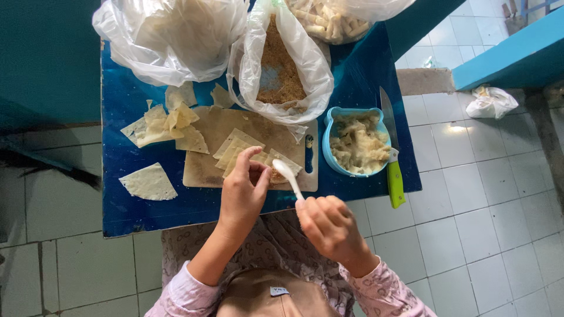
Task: The person sits at a small blue table folding dumplings. They take thin dough wrappers, place filling from a blue bowl onto a wrapper using a spoon, fold and pinch the wrapper closed by hand, and set the finished dumpling on a growing pile on the cutting board.
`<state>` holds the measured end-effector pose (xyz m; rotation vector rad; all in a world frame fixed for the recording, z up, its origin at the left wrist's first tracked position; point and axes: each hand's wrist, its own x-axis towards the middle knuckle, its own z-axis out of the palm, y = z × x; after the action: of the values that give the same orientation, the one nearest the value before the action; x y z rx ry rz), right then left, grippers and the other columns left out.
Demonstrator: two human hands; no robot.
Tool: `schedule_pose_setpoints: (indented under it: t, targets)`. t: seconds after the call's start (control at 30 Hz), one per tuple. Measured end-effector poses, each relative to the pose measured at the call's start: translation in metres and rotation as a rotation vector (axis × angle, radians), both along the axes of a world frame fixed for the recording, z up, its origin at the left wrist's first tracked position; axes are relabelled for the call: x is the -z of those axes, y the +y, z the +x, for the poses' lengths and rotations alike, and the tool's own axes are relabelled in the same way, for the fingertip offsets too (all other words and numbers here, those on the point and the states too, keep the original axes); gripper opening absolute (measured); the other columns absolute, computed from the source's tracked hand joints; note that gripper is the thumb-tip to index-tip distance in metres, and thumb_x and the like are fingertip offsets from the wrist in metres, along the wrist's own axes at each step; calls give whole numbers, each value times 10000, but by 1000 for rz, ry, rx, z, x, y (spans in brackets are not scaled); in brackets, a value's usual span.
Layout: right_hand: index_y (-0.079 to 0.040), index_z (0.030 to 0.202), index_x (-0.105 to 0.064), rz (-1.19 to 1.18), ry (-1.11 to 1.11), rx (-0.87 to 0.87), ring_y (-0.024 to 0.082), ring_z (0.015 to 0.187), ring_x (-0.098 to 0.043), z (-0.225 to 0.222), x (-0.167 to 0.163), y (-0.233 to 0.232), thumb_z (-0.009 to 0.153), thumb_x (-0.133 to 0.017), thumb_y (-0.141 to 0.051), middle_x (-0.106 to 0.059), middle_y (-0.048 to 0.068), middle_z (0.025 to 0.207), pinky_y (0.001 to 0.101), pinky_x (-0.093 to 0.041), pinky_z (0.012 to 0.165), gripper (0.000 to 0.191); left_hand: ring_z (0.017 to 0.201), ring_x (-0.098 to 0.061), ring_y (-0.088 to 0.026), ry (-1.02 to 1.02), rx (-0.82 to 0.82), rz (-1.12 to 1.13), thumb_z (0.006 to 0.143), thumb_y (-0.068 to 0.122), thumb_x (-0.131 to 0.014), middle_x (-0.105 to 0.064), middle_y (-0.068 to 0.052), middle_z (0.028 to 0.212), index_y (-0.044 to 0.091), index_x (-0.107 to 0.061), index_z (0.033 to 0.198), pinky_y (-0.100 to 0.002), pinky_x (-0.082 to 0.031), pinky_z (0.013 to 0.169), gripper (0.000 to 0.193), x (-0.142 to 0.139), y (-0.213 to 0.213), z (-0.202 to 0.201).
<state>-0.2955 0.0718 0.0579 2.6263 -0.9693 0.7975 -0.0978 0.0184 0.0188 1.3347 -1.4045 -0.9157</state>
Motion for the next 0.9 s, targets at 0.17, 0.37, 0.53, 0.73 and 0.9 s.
schedule_pose_setpoints:
  t: [0.17,0.37,0.53,0.73,0.9]
  targets:
    - [97,1309,-657,-216,-82,231,284,999,-602,9,-11,-62,998,-639,12,-650,165,1100,429,-497,900,323,717,-723,-195,-63,22,-17,941,40,-683,-749,-76,893,48,-592,1313,-306,-570,666,382,2,2,-3]
    - [82,1351,-583,96,-176,414,371,1114,-609,44,-6,-94,945,-603,-5,-631,239,1243,447,-506,972,416,763,-719,-233,-173,48,-133,907,70,-722,-676,-109,988,36,-608,1151,-337,-566,667,271,1,-1,-3]
    - [-6,935,-610,484,-201,537,385,908,-585,42,20,-63,883,-701,-90,-600,180,931,474,-476,798,135,775,-659,-316,-269,35,-170,900,83,-733,-612,-120,965,62,-672,975,-401,-534,664,99,4,-1,0]
    - [-17,895,-620,618,-475,517,266,824,-643,38,30,-65,895,-700,-94,-647,105,851,377,-512,743,111,772,-654,-323,-304,50,-159,906,111,-736,-612,-121,951,58,-675,941,-415,-528,661,88,4,-2,1]
    - [-9,1052,-680,903,-835,440,93,790,-674,35,25,-65,948,-707,-83,-738,49,889,261,-532,672,130,807,-656,-338,-323,37,-167,905,103,-748,-610,-124,975,64,-654,954,-424,-531,679,113,4,-3,1]
